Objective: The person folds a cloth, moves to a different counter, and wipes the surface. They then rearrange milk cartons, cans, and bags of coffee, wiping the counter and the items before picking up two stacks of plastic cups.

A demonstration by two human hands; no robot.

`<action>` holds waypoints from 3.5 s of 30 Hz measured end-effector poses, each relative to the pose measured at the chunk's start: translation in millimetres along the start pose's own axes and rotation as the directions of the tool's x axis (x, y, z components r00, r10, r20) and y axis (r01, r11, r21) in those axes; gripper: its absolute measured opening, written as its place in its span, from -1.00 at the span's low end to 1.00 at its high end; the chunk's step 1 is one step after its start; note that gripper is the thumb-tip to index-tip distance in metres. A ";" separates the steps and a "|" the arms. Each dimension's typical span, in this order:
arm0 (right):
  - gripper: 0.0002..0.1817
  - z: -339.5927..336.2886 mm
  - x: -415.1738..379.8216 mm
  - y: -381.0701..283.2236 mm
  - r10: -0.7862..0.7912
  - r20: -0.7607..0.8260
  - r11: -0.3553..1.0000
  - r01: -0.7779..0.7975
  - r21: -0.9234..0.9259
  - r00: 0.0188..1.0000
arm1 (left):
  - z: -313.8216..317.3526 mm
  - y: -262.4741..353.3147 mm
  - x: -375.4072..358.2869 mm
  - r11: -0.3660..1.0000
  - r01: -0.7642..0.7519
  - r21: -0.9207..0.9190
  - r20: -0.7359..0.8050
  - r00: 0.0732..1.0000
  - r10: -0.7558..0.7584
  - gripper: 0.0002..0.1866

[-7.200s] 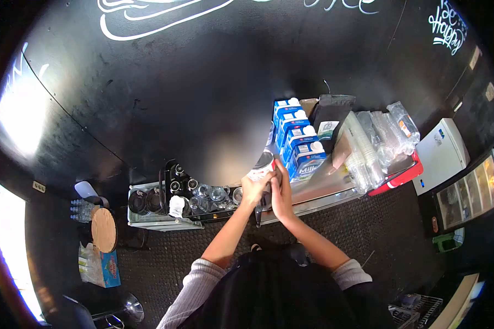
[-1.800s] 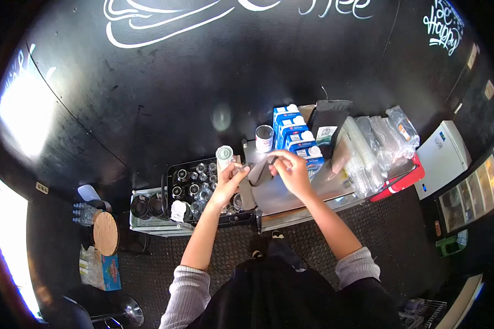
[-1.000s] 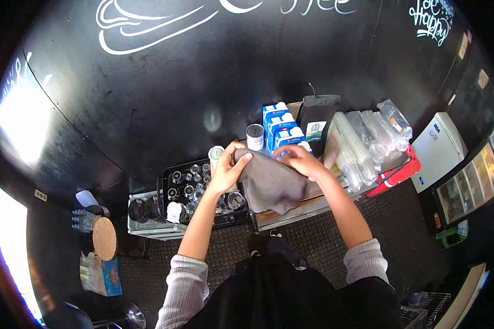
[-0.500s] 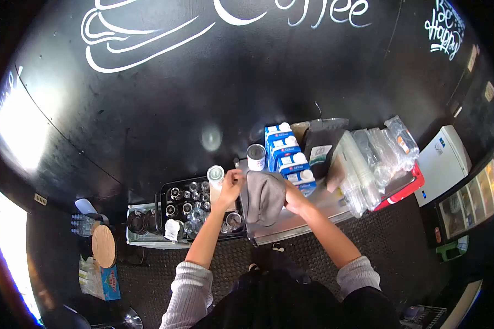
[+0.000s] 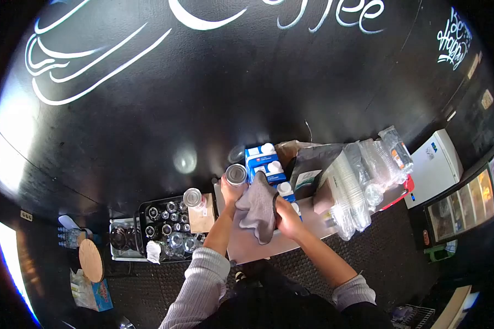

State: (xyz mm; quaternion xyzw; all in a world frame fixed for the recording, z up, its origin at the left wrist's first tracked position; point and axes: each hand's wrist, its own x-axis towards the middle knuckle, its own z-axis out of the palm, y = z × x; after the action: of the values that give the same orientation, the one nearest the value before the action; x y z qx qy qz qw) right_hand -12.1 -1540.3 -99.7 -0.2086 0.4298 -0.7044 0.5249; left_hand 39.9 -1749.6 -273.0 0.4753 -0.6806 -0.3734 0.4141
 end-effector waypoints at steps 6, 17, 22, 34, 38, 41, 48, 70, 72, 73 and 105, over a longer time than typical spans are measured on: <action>-0.86 -2.7 -2.4 -7.4 -0.110 0.050 0.975 0.117 -0.190 0.993 | -20.3 -7.1 -8.5 0.997 -0.070 -0.023 0.014 0.997 0.070 -0.31; -0.43 83.4 18.3 15.6 -0.234 0.766 -0.327 0.693 -0.642 0.599 | -118.1 20.3 -66.7 0.916 -0.122 -0.383 0.302 0.920 0.249 -0.42; -0.49 101.5 21.6 25.5 -0.316 0.553 -0.064 0.564 -0.823 0.771 | -140.3 29.1 -93.7 0.810 0.090 -0.579 0.317 0.941 0.122 -0.46; -0.44 134.0 -64.5 29.7 -0.390 0.689 -0.308 0.619 -0.723 0.611 | -196.6 59.8 -129.4 0.636 0.208 -0.743 0.318 0.946 0.063 -0.51; -0.46 110.4 -57.4 34.1 -0.368 0.830 -0.197 0.838 -0.509 0.418 | -219.4 64.9 -135.1 0.821 -0.229 -0.522 0.210 0.899 0.385 -0.44; -0.40 118.9 -71.3 17.4 -0.358 0.676 -0.281 0.616 -0.736 0.645 | -235.0 96.7 -132.3 0.931 -0.217 -0.293 0.318 0.896 0.309 -0.41; -0.48 106.2 -65.9 33.1 -0.441 0.748 0.008 0.836 -0.549 0.496 | -246.4 140.9 -142.7 0.785 -0.374 -0.494 0.173 0.843 0.510 -0.36; -0.63 111.5 -58.3 88.4 0.070 -0.123 0.886 -0.005 0.464 0.990 | -215.7 143.7 -155.0 0.796 -0.192 -0.574 0.070 0.957 0.281 -0.37; -0.61 118.8 -64.3 100.9 -0.079 -0.188 0.949 0.132 0.287 0.979 | -219.2 153.6 -156.6 0.794 -0.235 -0.561 0.014 0.956 0.293 -0.37; -0.58 124.8 -71.5 108.8 -0.232 -0.227 0.962 0.258 0.091 0.946 | -220.9 158.2 -157.2 0.792 -0.271 -0.547 -0.040 0.953 0.299 -0.37; -0.65 129.0 -59.7 58.7 -0.449 0.148 0.833 0.472 -0.288 0.881 | -237.5 146.6 -150.4 0.868 -0.284 -0.408 0.266 0.872 0.411 -0.26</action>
State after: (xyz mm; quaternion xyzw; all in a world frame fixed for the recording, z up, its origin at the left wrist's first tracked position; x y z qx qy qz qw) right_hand 138.5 -1540.0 -68.6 -0.4129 0.4540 -0.7238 0.3153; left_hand 239.4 -1593.5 -82.3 0.1872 -0.7384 -0.4855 0.4290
